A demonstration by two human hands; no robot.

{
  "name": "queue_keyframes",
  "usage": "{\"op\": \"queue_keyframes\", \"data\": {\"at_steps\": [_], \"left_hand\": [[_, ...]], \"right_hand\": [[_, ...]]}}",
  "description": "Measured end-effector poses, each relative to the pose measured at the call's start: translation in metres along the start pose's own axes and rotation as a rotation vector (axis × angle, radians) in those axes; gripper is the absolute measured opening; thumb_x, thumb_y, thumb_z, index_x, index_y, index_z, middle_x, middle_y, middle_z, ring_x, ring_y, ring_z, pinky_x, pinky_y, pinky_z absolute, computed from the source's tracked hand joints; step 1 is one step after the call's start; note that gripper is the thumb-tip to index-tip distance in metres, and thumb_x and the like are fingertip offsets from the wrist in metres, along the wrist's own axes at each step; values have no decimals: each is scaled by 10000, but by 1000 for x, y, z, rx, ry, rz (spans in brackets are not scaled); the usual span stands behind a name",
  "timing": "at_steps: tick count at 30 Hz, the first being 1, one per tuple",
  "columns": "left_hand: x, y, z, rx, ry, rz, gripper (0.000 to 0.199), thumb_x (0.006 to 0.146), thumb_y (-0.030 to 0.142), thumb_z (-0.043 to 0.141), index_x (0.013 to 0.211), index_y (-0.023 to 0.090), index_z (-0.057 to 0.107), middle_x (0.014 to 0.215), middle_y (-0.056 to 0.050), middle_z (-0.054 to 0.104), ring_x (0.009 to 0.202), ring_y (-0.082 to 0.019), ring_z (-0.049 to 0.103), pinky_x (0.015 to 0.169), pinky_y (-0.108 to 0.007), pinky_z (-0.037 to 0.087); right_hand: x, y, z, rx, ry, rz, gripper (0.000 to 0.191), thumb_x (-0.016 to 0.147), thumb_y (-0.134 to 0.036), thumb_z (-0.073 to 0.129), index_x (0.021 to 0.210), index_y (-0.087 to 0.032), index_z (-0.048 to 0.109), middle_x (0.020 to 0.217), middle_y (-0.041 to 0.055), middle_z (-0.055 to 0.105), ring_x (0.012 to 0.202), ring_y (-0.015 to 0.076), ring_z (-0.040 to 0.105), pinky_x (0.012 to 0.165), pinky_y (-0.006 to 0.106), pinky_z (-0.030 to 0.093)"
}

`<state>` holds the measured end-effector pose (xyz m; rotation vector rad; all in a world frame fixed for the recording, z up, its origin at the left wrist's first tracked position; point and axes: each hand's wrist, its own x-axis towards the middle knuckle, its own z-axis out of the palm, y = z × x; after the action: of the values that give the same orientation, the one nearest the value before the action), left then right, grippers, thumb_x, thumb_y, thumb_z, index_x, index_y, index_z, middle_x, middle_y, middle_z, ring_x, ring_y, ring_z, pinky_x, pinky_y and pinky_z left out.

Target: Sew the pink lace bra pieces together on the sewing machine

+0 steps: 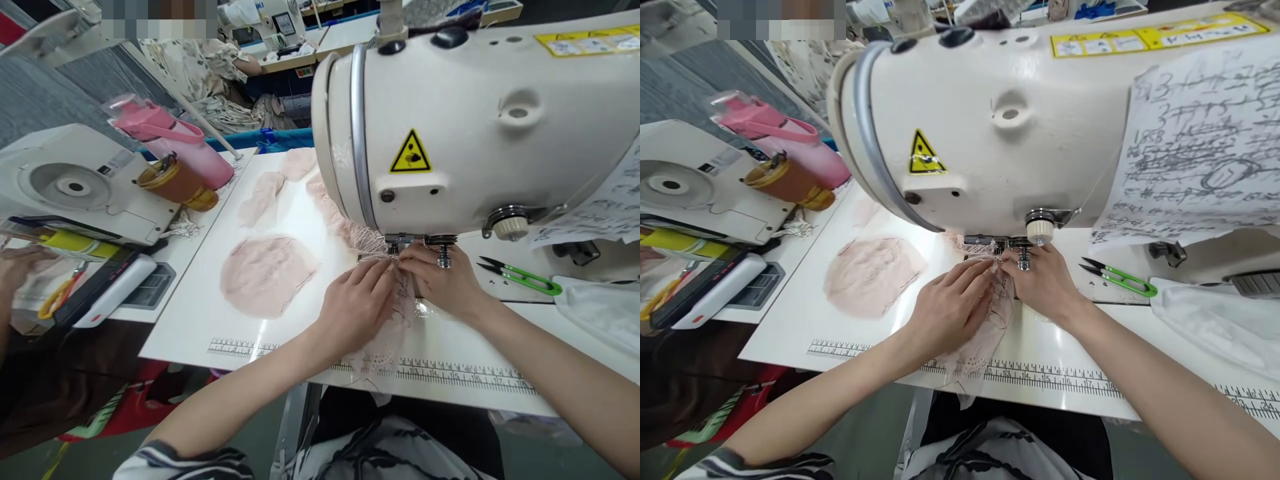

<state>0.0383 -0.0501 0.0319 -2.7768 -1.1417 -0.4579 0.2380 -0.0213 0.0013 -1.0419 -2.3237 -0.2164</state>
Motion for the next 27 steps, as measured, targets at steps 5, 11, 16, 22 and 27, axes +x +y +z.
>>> {"op": "queue_keyframes", "data": {"at_steps": [5,11,16,22,27], "left_hand": [[1,-8,8,12,-74,35,438,941,219,441,1348,66,497,1380,-137,535,1298,-284,492,1031,-442,491],[8,-25,13,-59,-99,34,410,949,179,427,1339,87,516,1387,-134,527,1315,-263,480,1076,-452,455],[12,-36,21,-94,-77,39,390,939,155,438,1307,81,542,1347,-138,564,1290,-271,506,1069,-467,461],[14,-41,21,-122,-61,47,375,921,132,417,1259,92,575,1294,-136,607,1272,-267,526,1061,-462,466],[14,-42,23,-76,-66,54,391,910,127,424,1278,119,558,1286,-113,617,1280,-255,519,1060,-445,463]], "right_hand": [[0,1,-4,-58,-191,28,405,834,8,405,910,-236,720,1049,-33,729,794,163,652,708,351,453],[-3,0,3,-143,-78,4,356,849,-7,442,955,-214,712,1067,-57,731,760,137,674,644,321,454],[-9,-2,9,-119,-147,76,374,887,-65,418,1071,-241,693,1172,-44,694,895,186,678,616,343,460],[-14,-3,18,-13,-152,262,306,954,-268,453,1173,-316,662,1058,42,714,853,223,661,682,366,499],[-15,-3,16,10,-119,299,322,960,-309,439,1215,-362,628,1007,34,713,849,241,662,605,362,487]]}}
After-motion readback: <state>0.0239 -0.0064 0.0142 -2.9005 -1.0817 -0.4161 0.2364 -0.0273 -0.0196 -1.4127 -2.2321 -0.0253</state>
